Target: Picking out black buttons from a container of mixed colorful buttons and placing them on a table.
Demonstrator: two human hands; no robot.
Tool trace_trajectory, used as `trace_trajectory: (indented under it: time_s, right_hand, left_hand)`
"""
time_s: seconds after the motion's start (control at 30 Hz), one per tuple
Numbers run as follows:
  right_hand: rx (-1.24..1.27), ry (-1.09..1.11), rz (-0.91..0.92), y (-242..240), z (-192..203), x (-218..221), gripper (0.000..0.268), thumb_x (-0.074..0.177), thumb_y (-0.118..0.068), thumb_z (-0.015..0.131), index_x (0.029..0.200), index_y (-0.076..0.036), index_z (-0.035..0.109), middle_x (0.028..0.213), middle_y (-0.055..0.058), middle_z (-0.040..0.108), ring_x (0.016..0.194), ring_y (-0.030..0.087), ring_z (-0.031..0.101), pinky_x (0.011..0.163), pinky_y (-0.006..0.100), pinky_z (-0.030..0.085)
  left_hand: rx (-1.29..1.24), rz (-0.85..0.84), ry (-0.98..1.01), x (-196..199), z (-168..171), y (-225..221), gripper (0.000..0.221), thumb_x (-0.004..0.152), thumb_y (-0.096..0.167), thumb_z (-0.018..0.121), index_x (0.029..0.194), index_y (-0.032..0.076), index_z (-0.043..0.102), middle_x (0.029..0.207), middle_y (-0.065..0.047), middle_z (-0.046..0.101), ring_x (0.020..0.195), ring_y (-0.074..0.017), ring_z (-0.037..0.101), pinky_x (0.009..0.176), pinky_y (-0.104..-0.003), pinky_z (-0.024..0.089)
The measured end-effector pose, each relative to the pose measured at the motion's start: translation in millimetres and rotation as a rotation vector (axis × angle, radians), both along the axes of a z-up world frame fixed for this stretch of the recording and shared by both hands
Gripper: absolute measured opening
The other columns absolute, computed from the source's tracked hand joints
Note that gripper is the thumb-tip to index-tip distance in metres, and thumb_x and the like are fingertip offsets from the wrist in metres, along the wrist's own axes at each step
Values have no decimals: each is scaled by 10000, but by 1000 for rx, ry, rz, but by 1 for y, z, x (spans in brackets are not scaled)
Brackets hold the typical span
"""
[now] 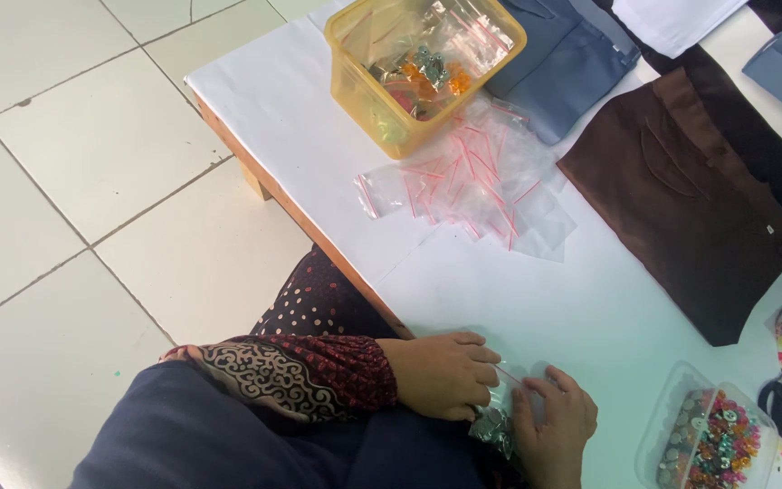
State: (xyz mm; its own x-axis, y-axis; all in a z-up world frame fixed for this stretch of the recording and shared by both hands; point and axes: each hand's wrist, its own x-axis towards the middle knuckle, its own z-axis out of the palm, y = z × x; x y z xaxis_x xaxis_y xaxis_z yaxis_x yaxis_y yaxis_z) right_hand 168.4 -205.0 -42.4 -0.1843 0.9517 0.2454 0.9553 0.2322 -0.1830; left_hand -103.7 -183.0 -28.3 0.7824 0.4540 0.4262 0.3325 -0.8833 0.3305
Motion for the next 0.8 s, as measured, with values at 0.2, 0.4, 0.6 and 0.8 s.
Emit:
trace_trajectory:
  time_s: [0.2, 0.4, 0.6, 0.8]
  right_hand:
    - [29, 226, 220, -7, 8, -8, 196, 875, -296, 671, 891, -116, 746, 1116, 128, 746, 1076, 288, 703, 934, 447, 499]
    - [0, 558, 162, -35, 16, -29, 50, 925, -93, 696, 968, -116, 684, 1009, 32, 733, 936, 159, 703, 868, 257, 549]
    - [-119, 555, 215, -8, 75, -63, 47, 895, -90, 700, 937, -100, 718, 900, 25, 739, 717, 125, 627, 690, 235, 507]
    - [18, 404, 484, 70, 152, -123, 81, 940, 8, 645, 959, -36, 710, 954, 93, 732, 863, 192, 685, 818, 284, 524]
  left_hand:
    - [-74, 85, -156, 7, -4, -5, 223, 920, 306, 609, 1096, 185, 676, 1070, -21, 662, 1078, -264, 626, 1062, -467, 437]
    - [-288, 123, -279, 9, 0, -4, 325, 957, 267, 577, 1264, 165, 609, 1144, -88, 664, 942, -341, 676, 868, -501, 516]
    - [-249, 151, -487, -12, 15, 6, 134, 1034, 237, 540, 1018, 153, 643, 920, -67, 665, 850, -316, 662, 822, -465, 524]
    - [-22, 272, -645, -69, 79, 52, 108, 1046, 164, 535, 1083, 142, 634, 933, -50, 621, 863, -302, 634, 841, -451, 508]
